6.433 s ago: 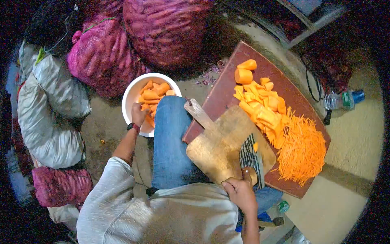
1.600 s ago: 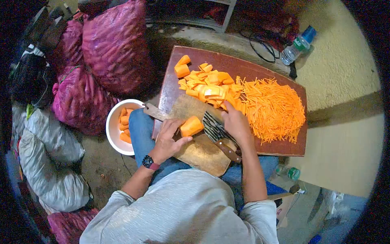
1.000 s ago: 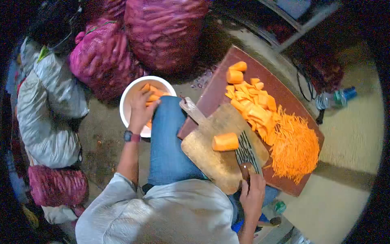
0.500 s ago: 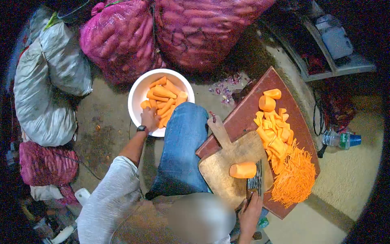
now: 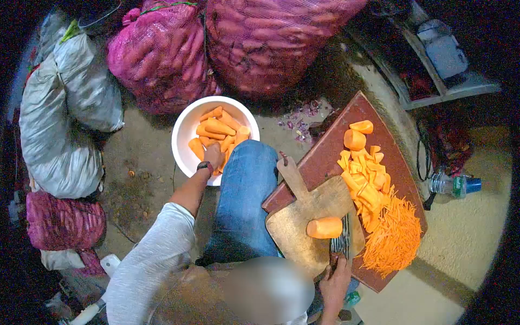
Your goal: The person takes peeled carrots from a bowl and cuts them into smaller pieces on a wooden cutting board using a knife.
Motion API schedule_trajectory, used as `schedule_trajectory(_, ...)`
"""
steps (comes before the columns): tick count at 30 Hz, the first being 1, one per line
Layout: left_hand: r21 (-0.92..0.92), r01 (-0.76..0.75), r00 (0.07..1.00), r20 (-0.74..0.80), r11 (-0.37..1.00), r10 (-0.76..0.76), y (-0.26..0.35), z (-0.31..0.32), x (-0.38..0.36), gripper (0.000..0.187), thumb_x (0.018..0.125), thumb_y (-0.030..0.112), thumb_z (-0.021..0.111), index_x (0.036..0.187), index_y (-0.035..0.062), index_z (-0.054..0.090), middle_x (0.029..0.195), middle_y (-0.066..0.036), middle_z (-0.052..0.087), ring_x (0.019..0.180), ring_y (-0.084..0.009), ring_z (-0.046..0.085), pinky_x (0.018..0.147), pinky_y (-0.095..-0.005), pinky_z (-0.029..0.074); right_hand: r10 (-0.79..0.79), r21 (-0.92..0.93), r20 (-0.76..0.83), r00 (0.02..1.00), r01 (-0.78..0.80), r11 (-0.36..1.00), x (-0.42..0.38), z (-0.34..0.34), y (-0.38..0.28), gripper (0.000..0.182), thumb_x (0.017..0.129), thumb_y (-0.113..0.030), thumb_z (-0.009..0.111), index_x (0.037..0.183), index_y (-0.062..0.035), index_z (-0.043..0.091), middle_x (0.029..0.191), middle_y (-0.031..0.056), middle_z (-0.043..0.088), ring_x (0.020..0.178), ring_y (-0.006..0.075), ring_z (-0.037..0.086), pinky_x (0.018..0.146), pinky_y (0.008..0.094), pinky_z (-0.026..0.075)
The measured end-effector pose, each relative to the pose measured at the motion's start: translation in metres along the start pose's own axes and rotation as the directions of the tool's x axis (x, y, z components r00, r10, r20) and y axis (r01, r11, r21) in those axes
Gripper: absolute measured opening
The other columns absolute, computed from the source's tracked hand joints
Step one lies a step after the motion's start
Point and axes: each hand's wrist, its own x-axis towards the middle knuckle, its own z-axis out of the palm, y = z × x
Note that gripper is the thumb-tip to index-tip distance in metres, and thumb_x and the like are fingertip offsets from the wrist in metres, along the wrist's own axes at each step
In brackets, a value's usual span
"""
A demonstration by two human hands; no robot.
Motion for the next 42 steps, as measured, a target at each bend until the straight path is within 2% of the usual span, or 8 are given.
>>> schedule_trajectory(5,-0.248,0.059,0.995,-0.067,0.967,-0.078,0.003,-0.012,-0.015,0.021,0.086,0.015,0.072,0.097,-0.0022,0.076,0.096,-0.03,0.076,0.097,-0.0452,0.075,0.086,-0.0539,0.059,-0.033,-0.021,-0.031,0.999,0.032,0.999,-0.001,0.0,0.0,0.043,0.089,0.003,0.07,0.129,0.0008,0.056,0.116,0.03,0.06,0.112,0.0518,0.058,0.096,0.0579,0.047)
schedule_trajectory(9,-0.441,0.06,0.998,0.057,0.895,-0.039,-0.017,-0.032,-0.025,0.025,0.091,0.018,0.079,0.088,-0.0042,0.068,0.081,-0.013,0.074,0.072,-0.0195,0.074,0.063,-0.0386,0.058,-0.084,0.005,-0.064,0.994,0.084,0.996,0.0,0.003,0.009,0.046,0.087,0.003,0.072,0.132,-0.0012,0.058,0.119,0.0293,0.062,0.114,0.0512,0.06,0.097,0.0567,0.049)
schedule_trajectory(15,-0.875,-0.037,0.996,-0.069,0.483,-0.049,0.052,-0.148,-0.098,0.017,0.1,0.013,0.076,0.104,-0.0031,0.074,0.088,-0.008,0.075,0.077,-0.0147,0.069,0.07,-0.0297,0.056,-0.169,0.075,-0.095,0.981,0.177,0.981,-0.001,-0.006,0.022,0.042,0.091,-0.008,0.075,0.128,0.0,0.059,0.115,0.0289,0.063,0.111,0.0513,0.061,0.098,0.0568,0.05)
schedule_trajectory(21,-0.815,-0.332,0.931,-0.2,0.475,0.307,0.185,-0.227,-0.189,0.033,0.098,0.012,0.079,0.126,-0.0046,0.071,0.104,-0.009,0.076,0.093,-0.0124,0.07,0.08,-0.0285,0.057,-0.165,0.09,-0.171,0.971,0.182,0.979,-0.003,0.009,0.037,0.045,0.092,-0.015,0.076,0.131,-0.0014,0.059,0.112,0.0264,0.064,0.108,0.0483,0.063,0.094,0.0564,0.051)
schedule_trajectory(23,-0.543,-0.574,0.804,-0.234,0.612,0.547,0.23,-0.236,-0.235,0.043,0.096,0.012,0.08,0.134,-0.0037,0.067,0.111,-0.012,0.077,0.096,-0.0189,0.073,0.082,-0.0336,0.058,-0.184,0.121,-0.173,0.968,0.206,0.971,0.0,0.02,0.05,0.044,0.091,-0.015,0.076,0.13,-0.0021,0.06,0.111,0.026,0.064,0.107,0.0483,0.063,0.092,0.0561,0.052)
schedule_trajectory(27,-0.159,-0.935,0.346,-0.204,0.318,0.916,0.294,-0.216,-0.303,0.047,0.089,0.013,0.084,0.13,-0.0037,0.068,0.109,-0.02,0.074,0.098,-0.0361,0.071,0.088,-0.0467,0.055,-0.203,0.257,-0.276,0.94,0.276,0.926,-0.008,0.019,0.054,0.033,0.092,-0.014,0.074,0.12,-0.0008,0.062,0.106,0.0268,0.067,0.102,0.0505,0.064,0.088,0.055,0.052)
schedule_trajectory(34,0.019,-0.986,0.168,-0.018,0.168,0.986,0.31,-0.143,-0.325,0.043,0.087,0.012,0.08,0.125,-0.0012,0.067,0.11,-0.015,0.069,0.098,-0.0328,0.065,0.089,-0.0461,0.05,0.089,0.631,-0.243,0.966,0.087,0.771,-0.045,0.003,0.071,0.021,0.097,-0.006,0.062,0.116,0.0017,0.06,0.089,0.0159,0.064,0.082,0.0238,0.064,0.077,0.041,0.053)
schedule_trajectory(42,0.118,-0.988,0.097,-0.044,0.102,0.994,0.311,-0.123,-0.321,0.047,0.084,0.013,0.08,0.128,-0.0017,0.068,0.117,-0.015,0.071,0.095,-0.0301,0.066,0.083,-0.0426,0.053,0.102,0.735,-0.2,0.975,0.08,0.673,-0.076,-0.015,0.032,0.045,0.102,-0.012,0.062,0.144,0.0023,0.055,0.114,0.0267,0.071,0.106,0.0399,0.071,0.094,0.0449,0.055)
